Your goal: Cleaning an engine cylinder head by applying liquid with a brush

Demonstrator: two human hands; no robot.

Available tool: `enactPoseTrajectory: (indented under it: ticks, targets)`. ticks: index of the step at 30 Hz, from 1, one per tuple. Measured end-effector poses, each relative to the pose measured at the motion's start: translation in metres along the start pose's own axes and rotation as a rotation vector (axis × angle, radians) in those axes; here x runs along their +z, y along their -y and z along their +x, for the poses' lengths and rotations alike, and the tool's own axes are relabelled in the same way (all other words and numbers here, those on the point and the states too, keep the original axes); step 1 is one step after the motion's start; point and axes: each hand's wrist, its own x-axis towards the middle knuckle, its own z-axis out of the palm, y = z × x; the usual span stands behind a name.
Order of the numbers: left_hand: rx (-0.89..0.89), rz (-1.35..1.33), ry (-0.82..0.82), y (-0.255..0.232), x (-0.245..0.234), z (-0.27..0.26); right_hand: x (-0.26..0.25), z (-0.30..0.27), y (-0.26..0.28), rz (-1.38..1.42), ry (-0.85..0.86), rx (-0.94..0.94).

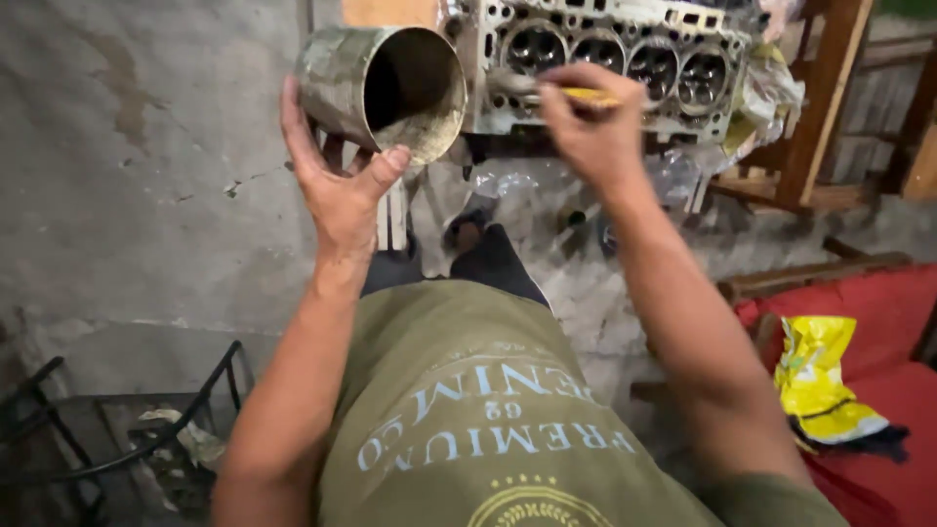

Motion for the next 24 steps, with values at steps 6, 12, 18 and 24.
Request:
enactPoseTrajectory:
  ticks: [6,12,18,24]
  targets:
    - [-0.014,-0.074,-0.019,0.001,-0.005,0.003,-0.01,-0.01,-0.028,-0.145,-0.005,-0.03]
    - [0.008,0.066,0.014,0.0,-0.001,0.006,0.011,-0.014,-0.022,-0.166,0.031,-0.109]
    - [-0.032,-0.026,0.036,0.01,-0.002,0.009,0.005,-0.017,-0.012,-0.014,-0.122,-0.027]
    - [-0.062,-0.086,-0.011,0.009,-0.008,0.018,0.007,-0.034,-0.042,-0.141,-0.14,-0.174]
